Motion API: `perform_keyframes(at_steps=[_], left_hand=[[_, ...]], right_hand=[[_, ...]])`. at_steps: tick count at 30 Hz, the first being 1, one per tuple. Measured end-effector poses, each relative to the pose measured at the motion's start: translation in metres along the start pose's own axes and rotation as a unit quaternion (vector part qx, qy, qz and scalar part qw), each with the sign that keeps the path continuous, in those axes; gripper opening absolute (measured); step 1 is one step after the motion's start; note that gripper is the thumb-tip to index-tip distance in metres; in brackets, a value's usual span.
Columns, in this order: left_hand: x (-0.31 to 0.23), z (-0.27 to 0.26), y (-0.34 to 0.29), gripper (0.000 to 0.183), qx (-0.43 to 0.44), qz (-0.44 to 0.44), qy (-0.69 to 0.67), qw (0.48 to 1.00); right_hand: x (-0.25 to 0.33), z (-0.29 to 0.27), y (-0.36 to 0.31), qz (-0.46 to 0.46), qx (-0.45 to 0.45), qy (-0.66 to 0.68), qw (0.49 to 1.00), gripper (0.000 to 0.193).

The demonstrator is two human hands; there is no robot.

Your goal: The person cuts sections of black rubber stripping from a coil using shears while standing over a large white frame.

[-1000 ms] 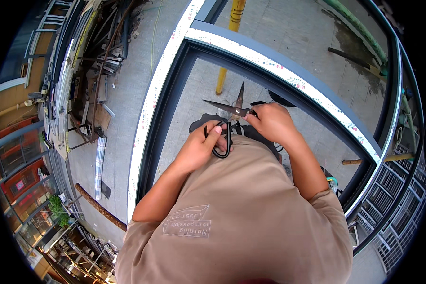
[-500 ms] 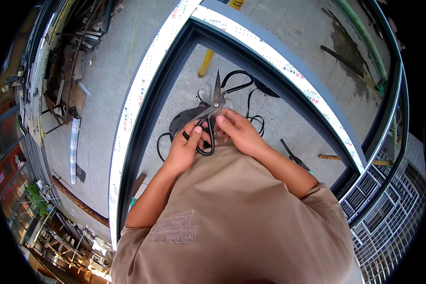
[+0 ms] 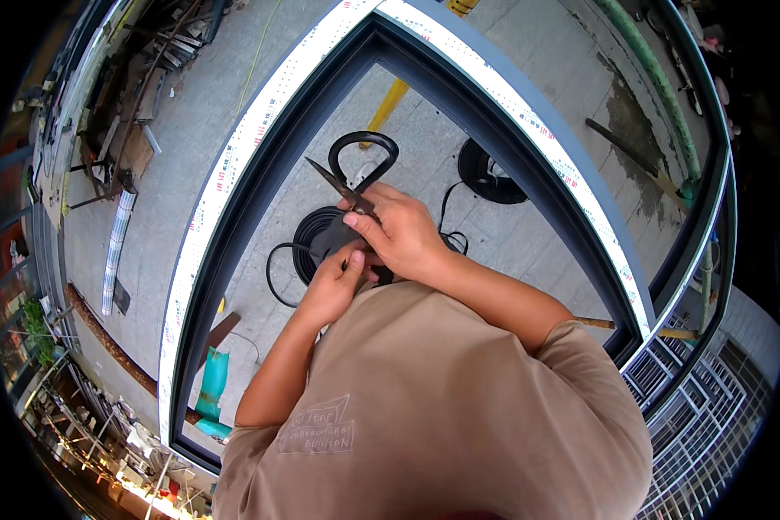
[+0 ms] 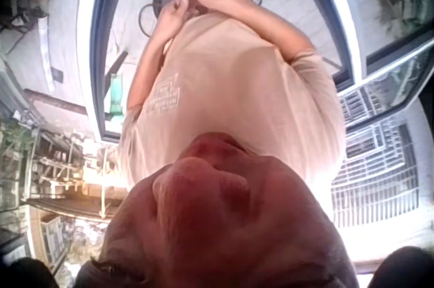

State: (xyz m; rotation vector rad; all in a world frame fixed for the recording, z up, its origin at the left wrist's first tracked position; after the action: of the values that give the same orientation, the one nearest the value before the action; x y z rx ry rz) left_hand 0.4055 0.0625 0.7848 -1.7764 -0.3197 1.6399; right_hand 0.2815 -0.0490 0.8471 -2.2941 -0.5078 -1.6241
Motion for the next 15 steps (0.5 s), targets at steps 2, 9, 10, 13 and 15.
perform_keyframes(at_steps=[2,9,10,13,15], left_hand=[[-0.008,0.002,-0.007,0.043,0.029,-0.005,0.062,0.998],[-0.167,-0.037,-0.048,0.049,0.085,0.094,0.070,0.989],[-0.188,-0.045,-0.047,0.050,0.056,0.114,0.081,0.989],[-0.238,-0.070,-0.029,0.051,-0.060,0.189,0.116,0.973],[-0.262,-0.090,-0.010,0.049,-0.109,0.263,0.155,0.946]], right_hand=[[0.012,-0.021,-0.001,-0.008,-0.049,-0.037,0.998,0.025],[0.032,-0.091,-0.003,-0.005,-0.150,-0.178,0.973,0.026],[0.034,-0.098,-0.003,-0.003,-0.153,-0.214,0.965,0.028],[0.052,-0.111,0.003,0.035,-0.124,-0.324,0.937,0.032],[0.061,-0.116,0.006,0.013,-0.123,-0.358,0.926,0.035]])
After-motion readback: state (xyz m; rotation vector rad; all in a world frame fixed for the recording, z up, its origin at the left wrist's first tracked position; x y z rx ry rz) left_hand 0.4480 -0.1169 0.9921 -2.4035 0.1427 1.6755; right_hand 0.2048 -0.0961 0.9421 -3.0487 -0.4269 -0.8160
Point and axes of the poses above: each hand's wrist, its own y-axis towards the middle knuckle, its own z-axis out of the palm, x = y × z, the point moved 7 cm from there along y, towards the middle knuckle, and after that the axes turned 3 degrees about y, right-handed, at the moved point
